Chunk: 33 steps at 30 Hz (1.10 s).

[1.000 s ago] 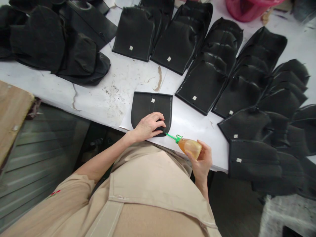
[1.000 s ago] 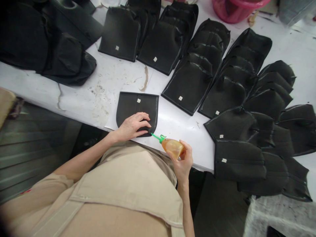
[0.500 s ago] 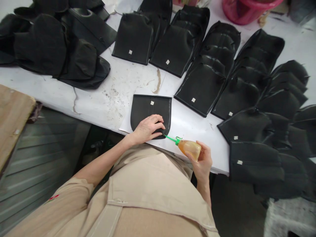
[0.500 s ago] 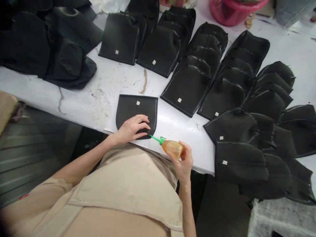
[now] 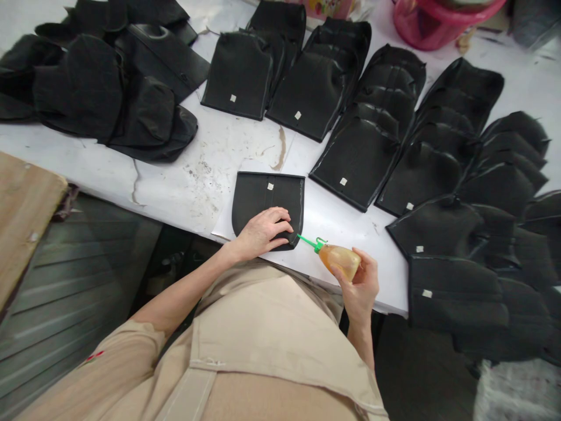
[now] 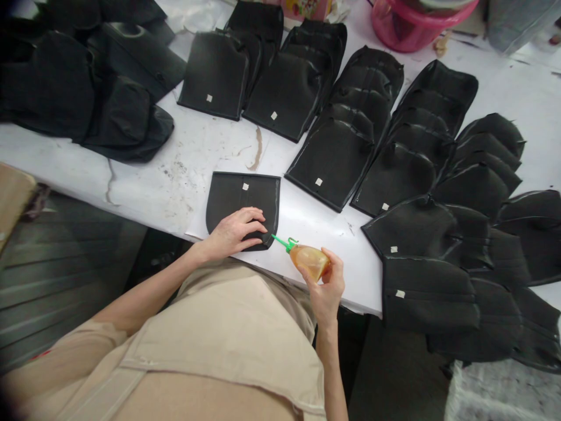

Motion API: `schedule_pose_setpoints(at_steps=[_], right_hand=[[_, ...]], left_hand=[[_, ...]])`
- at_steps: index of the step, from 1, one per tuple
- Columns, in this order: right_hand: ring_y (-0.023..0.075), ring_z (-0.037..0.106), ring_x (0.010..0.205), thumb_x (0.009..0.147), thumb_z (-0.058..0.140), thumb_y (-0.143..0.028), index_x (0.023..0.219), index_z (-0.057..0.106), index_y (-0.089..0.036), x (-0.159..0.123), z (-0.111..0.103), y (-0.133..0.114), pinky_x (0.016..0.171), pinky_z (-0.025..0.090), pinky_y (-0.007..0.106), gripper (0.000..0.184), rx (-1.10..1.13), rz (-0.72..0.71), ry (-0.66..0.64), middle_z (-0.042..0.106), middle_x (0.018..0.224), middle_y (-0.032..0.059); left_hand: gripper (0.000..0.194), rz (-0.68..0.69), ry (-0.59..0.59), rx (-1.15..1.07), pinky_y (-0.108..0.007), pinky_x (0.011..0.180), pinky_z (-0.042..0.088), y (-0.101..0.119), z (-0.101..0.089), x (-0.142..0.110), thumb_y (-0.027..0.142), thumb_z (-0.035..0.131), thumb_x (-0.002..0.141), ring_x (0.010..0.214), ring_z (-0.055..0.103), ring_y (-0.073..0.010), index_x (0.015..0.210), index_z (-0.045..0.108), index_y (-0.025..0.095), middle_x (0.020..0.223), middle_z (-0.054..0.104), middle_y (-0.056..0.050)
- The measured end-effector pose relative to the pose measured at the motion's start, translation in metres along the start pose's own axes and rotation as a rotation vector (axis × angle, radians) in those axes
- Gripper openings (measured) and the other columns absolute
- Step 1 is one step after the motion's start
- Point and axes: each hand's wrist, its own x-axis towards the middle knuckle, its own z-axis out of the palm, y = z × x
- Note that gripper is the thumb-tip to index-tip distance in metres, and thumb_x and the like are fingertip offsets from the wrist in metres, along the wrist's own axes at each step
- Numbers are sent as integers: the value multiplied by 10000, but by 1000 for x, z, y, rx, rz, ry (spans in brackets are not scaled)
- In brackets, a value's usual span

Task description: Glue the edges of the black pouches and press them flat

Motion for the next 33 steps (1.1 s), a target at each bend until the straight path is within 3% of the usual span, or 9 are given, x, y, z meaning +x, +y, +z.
schedule_pose_setpoints(at_steps=[5, 8, 11, 16, 22, 27, 33], right_hand=[[210, 666, 840, 699, 914, -383, 1193, 656, -240, -4, -7, -5, 619, 556, 298, 576, 224, 191, 44, 679, 1081, 39], [198, 680, 744, 702, 893, -557, 1207, 643, -236, -2, -9, -7, 535, 524, 273, 649, 525, 275, 115, 714, 1064, 59], [215, 712, 823, 652, 898, -650, 1215, 659, -237, 1, -10, -7, 630, 584, 306, 738, 712, 290, 135, 735, 1121, 82], [233, 713, 1060, 676, 938, -447, 1269, 628, -296, -2, -10, -2, 853, 613, 349, 685, 802, 344, 143, 721, 1235, 54], [240, 709, 1018, 664, 918, -360, 1297, 563, -274, -7, -1, -3, 861, 591, 386, 731, 681, 322, 142, 710, 1199, 69], [241, 678, 945, 769, 834, -381, 1321, 541, -243, -15, 1, -3, 735, 572, 347, 640, 348, 209, 231, 664, 1150, 83], [260, 651, 1042, 805, 819, -399, 1337, 541, -247, -19, 0, -1, 884, 583, 437, 619, 79, 71, 208, 596, 1247, 89]], left_hand=[[204, -85, -19, 192, -422, 937, 510, 14, -5, 13, 326, 695, 942, 1177, 598, -292, 1086, 674, 182, 1174, 676, -106], [204, -125, -2, 264, -395, 831, 510, 20, -3, 27, 354, 705, 937, 1041, 624, -279, 1028, 677, 174, 1074, 693, -96], [164, -151, 53, 254, -359, 779, 502, 19, 4, 37, 337, 709, 937, 955, 631, -250, 967, 667, 182, 997, 693, -73], [164, -172, 125, 236, -351, 759, 490, 17, 17, 42, 338, 713, 937, 925, 643, -242, 901, 653, 189, 953, 692, -59], [168, -242, 106, 195, -344, 758, 489, 19, 16, 45, 350, 732, 920, 939, 647, -230, 906, 669, 194, 979, 700, -48], [164, -256, 83, 182, -340, 731, 476, 17, 14, 47, 354, 722, 920, 929, 640, -232, 900, 674, 198, 974, 693, -54], [144, -257, 84, 171, -335, 730, 474, 17, 13, 48, 339, 715, 920, 934, 628, -230, 898, 677, 202, 982, 685, -56]])
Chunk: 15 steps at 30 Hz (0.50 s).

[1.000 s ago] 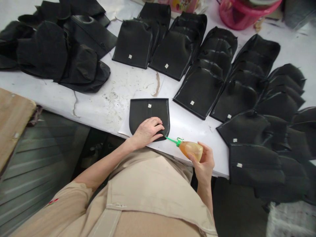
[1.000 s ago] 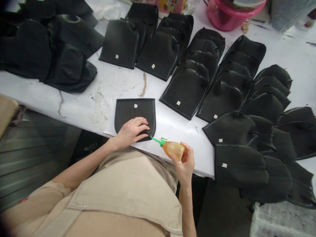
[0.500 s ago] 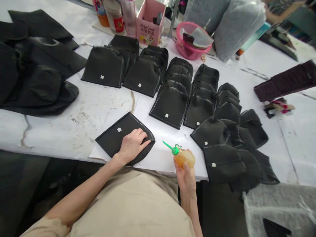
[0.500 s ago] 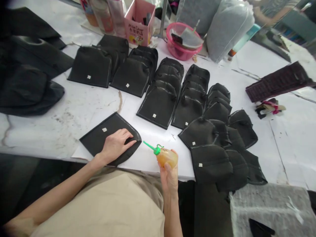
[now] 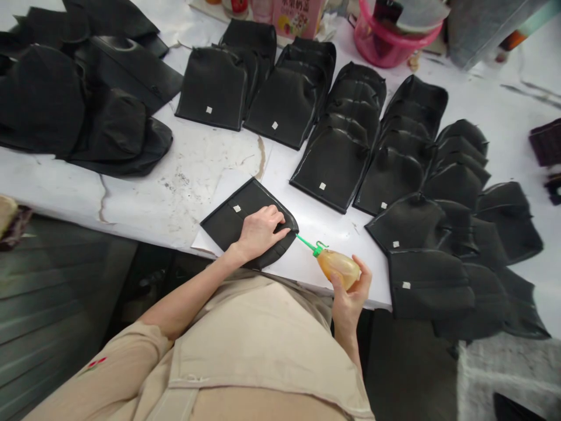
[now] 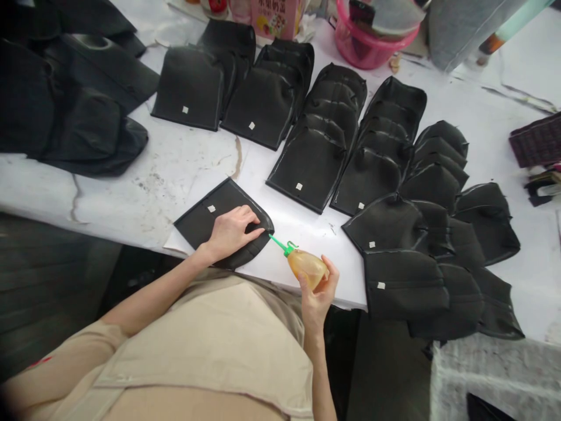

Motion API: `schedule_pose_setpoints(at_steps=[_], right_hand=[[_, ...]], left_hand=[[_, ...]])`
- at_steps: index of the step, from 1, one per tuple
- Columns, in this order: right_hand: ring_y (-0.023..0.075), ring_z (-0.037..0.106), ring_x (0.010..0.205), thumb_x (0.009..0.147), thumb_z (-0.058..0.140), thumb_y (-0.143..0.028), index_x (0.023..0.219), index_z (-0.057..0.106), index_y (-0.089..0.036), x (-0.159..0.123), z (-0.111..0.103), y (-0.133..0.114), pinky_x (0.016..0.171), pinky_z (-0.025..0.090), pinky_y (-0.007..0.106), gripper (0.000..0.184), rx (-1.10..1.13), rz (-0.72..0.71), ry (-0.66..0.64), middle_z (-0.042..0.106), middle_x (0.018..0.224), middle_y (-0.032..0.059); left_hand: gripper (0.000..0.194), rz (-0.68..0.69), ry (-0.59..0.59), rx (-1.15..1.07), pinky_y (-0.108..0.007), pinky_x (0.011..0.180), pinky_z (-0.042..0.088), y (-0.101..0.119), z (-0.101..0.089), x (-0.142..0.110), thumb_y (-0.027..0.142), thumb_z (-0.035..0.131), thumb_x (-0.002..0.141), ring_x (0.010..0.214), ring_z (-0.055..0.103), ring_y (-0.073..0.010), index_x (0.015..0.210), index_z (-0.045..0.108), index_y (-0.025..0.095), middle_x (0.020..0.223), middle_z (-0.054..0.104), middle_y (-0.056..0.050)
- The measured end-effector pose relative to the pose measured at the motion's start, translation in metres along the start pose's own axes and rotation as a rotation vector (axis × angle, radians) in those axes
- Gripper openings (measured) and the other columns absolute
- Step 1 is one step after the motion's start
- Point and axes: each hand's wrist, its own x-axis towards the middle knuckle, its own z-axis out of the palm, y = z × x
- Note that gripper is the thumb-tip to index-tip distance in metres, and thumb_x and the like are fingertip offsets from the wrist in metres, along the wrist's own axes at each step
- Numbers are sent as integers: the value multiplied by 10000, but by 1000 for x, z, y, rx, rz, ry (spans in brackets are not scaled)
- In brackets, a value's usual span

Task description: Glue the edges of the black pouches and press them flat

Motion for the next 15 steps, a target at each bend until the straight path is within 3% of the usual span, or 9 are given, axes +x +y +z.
schedule_pose_setpoints(at_steps=[5, 15], right_hand=[[280, 623, 1133, 776, 856, -381, 1289, 556, -246, 5, 8, 5, 1005, 538, 499, 610, -70, -138, -23, 583, 1256, 94], [282, 639, 1163, 806, 853, -292, 1311, 567, -272, 5, 16, 15, 999, 550, 509, 581, -98, -339, -72, 615, 1243, 79]], left_hand=[[154, -1, -18, 13, -335, 726, 470, 1, -1, 1, 350, 714, 922, 941, 629, -232, 909, 678, 200, 984, 682, -55], [144, -9, -20, 5, -335, 739, 469, 1, -2, 1, 332, 718, 918, 950, 638, -227, 903, 667, 197, 1000, 691, -53]])
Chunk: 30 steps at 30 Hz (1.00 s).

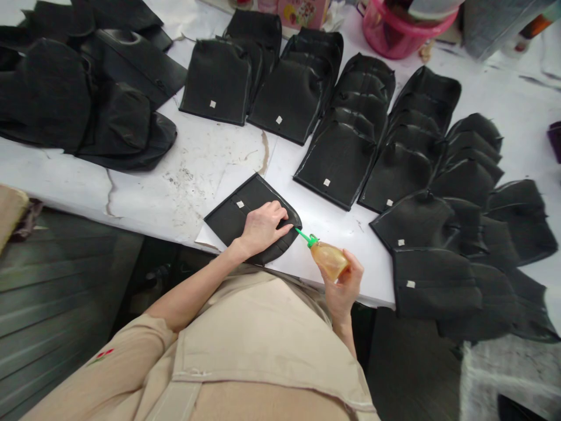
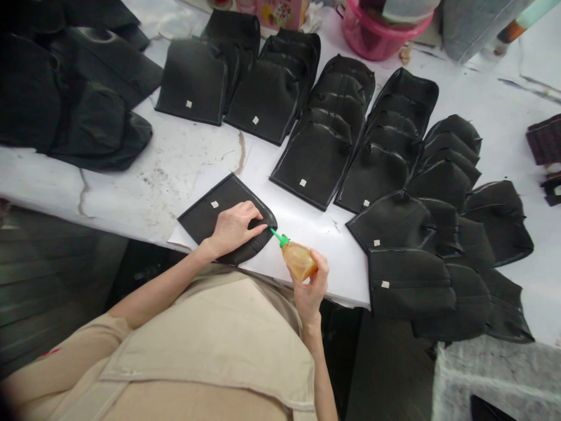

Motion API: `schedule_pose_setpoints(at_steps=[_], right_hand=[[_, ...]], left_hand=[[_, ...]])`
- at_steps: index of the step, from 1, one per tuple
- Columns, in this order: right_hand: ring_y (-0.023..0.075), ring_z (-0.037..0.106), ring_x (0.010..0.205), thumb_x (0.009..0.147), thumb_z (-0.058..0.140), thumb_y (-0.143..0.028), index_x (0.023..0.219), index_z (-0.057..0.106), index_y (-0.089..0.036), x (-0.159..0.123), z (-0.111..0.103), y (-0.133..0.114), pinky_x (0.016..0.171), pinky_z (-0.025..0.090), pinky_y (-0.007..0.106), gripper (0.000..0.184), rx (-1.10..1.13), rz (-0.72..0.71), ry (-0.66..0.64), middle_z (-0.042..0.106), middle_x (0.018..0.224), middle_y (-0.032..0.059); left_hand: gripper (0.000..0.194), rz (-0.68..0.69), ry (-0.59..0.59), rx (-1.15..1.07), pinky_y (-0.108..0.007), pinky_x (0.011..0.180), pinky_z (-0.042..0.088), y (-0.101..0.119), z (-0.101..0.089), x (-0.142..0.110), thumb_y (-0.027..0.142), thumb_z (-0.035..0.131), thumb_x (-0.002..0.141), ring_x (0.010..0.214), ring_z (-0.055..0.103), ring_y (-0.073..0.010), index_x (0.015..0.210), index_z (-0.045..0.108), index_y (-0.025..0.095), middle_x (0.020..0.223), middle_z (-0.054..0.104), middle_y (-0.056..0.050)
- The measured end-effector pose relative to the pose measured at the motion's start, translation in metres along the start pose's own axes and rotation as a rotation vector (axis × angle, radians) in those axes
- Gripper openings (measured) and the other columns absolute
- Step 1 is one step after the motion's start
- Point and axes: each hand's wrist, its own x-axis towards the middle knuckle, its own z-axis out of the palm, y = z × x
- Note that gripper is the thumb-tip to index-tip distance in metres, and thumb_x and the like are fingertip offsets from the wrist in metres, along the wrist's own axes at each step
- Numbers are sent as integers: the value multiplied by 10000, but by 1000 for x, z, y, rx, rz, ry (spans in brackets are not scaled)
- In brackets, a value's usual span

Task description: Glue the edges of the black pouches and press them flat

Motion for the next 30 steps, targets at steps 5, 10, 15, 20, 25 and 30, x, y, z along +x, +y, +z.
schedule_pose_setpoints(at_steps=[5, 10, 15, 20, 25, 30], right_hand=[[292, 641, 1167, 816, 848, -257, 1314, 565, -273, 2, -7, -1, 988, 553, 558, 572, -53, -66, -14, 637, 1227, 86], [279, 646, 1152, 853, 811, -223, 1363, 539, -307, 5, -6, -10, 953, 572, 523, 584, -74, -157, -72, 640, 1226, 73], [291, 629, 1191, 868, 782, -226, 1364, 519, -314, 5, 0, -12, 966, 565, 554, 569, -45, -146, -109, 628, 1250, 79], [284, 641, 1160, 878, 773, -203, 1378, 521, -309, 6, -5, -13, 944, 571, 526, 570, -117, -179, -87, 636, 1236, 78], [285, 641, 1157, 864, 785, -204, 1379, 522, -309, 7, -7, -15, 947, 570, 518, 587, -118, -175, -89, 635, 1238, 77], [272, 647, 1129, 864, 801, -260, 1341, 546, -298, 8, -7, -18, 948, 566, 482, 542, -134, -132, -85, 645, 1189, 66]], left_hand=[[146, -1, 10, 3, -336, 734, 467, -1, 2, -1, 340, 699, 931, 940, 634, -226, 897, 667, 202, 999, 689, -54], [150, 0, 17, 4, -335, 734, 466, -1, 3, -1, 346, 703, 928, 940, 632, -228, 895, 664, 204, 995, 687, -54], [159, -8, 9, 1, -341, 734, 465, 0, 1, 0, 348, 704, 928, 954, 634, -233, 895, 662, 199, 998, 688, -55], [150, -7, 17, -2, -334, 730, 464, 0, 2, 0, 346, 704, 925, 939, 629, -229, 901, 661, 205, 1005, 688, -57], [151, -18, 22, 1, -336, 736, 468, 0, 3, 0, 347, 705, 922, 940, 626, -231, 894, 657, 207, 1003, 683, -59], [157, -20, 6, 8, -349, 747, 467, 1, 3, 2, 350, 689, 937, 951, 630, -235, 908, 658, 199, 1016, 686, -60]])
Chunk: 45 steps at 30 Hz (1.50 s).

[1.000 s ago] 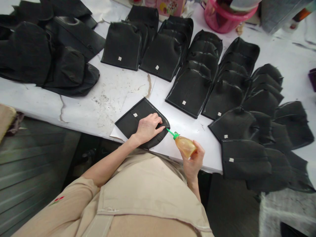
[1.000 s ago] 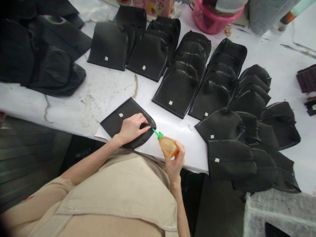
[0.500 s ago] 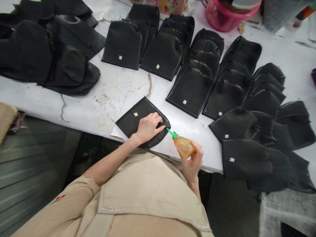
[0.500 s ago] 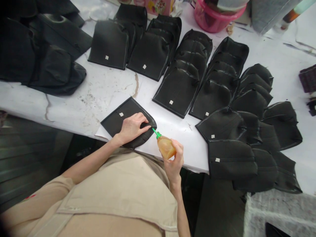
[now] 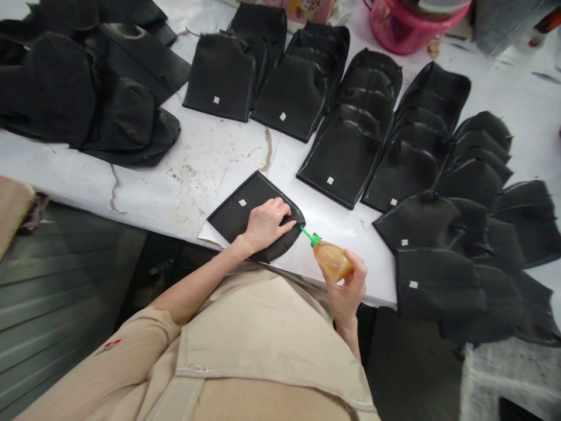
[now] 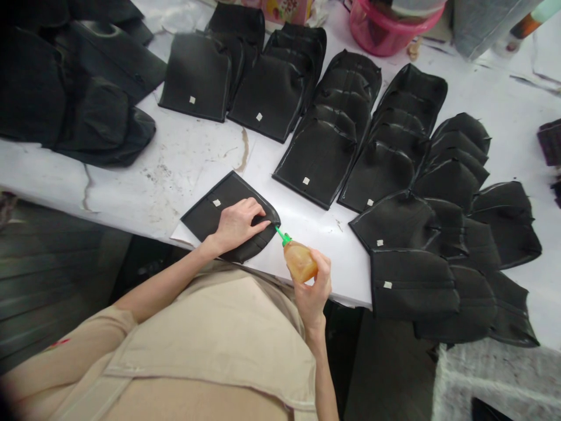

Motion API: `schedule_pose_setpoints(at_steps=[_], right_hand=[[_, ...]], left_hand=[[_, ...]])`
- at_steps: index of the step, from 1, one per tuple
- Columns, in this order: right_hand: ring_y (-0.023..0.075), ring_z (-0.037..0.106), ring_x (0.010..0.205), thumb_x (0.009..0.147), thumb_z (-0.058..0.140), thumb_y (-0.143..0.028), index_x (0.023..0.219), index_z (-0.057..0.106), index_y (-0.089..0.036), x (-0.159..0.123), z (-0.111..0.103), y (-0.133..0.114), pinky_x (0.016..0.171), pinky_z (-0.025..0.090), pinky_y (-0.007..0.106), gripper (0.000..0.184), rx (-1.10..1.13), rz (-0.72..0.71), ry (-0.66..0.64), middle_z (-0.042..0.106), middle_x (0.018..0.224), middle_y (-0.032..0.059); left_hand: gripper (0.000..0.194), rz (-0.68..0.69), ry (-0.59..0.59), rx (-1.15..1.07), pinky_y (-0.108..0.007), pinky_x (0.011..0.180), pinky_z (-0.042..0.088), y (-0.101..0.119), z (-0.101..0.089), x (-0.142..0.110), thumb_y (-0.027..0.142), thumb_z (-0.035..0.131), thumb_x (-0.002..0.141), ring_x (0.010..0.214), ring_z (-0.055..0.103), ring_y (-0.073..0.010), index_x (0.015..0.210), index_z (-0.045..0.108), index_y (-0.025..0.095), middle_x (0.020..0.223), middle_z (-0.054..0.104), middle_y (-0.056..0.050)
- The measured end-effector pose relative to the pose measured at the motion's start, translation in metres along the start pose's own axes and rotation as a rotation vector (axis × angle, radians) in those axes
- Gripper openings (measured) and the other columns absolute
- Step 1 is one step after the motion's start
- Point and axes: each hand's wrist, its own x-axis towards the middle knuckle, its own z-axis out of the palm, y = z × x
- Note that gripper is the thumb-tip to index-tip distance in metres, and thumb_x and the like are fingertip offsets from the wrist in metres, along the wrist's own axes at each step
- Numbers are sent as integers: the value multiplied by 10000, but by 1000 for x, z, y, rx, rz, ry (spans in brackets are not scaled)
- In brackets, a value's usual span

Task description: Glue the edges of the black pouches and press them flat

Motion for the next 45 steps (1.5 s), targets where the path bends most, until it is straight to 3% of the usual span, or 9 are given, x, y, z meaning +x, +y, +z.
schedule_pose_setpoints(at_steps=[7, 16, 29, 35, 39, 45], right_hand=[[244, 654, 1100, 853, 823, -301, 1362, 554, -313, -3, -7, -3, 919, 561, 385, 576, -8, 26, -22, 645, 1173, 52], [262, 635, 1124, 823, 841, -342, 1289, 598, -257, -10, -10, -1, 946, 562, 424, 533, -11, 147, -12, 630, 1222, 91], [268, 621, 1137, 803, 849, -355, 1273, 611, -251, -11, -10, -8, 921, 561, 407, 537, 68, 203, 7, 621, 1238, 85], [263, 614, 1145, 803, 848, -367, 1303, 593, -253, -12, -8, -6, 953, 548, 410, 573, 98, 247, 19, 597, 1262, 85], [253, 643, 1044, 766, 870, -404, 1478, 462, -257, -15, -9, -3, 898, 568, 415, 833, 139, 339, 26, 598, 1217, 88], [294, 630, 1145, 778, 863, -382, 1307, 612, -225, -21, -11, -2, 941, 546, 436, 606, 95, 327, -26, 619, 1276, 106]], left_hand=[[151, -10, 1, 5, -345, 750, 457, 1, 0, 4, 344, 698, 933, 962, 625, -241, 919, 653, 200, 1000, 677, -64], [171, -8, 3, 23, -340, 758, 445, 1, 2, 5, 361, 698, 938, 972, 621, -235, 934, 652, 197, 1016, 682, -56], [195, 5, 19, 13, -340, 789, 460, -1, 4, 12, 375, 683, 947, 989, 621, -246, 977, 654, 185, 1032, 672, -74], [376, 152, -32, -128, -368, 929, 505, -13, -17, -15, 401, 746, 902, 1095, 608, -255, 1181, 645, 171, 1171, 649, -100], [471, 242, -102, -96, -432, 989, 488, -21, -18, -33, 388, 798, 854, 1213, 557, -303, 1250, 645, 184, 1269, 623, -134], [394, 198, -87, -78, -446, 1007, 465, -22, -8, -36, 334, 757, 889, 1242, 531, -304, 1249, 662, 206, 1304, 626, -119]])
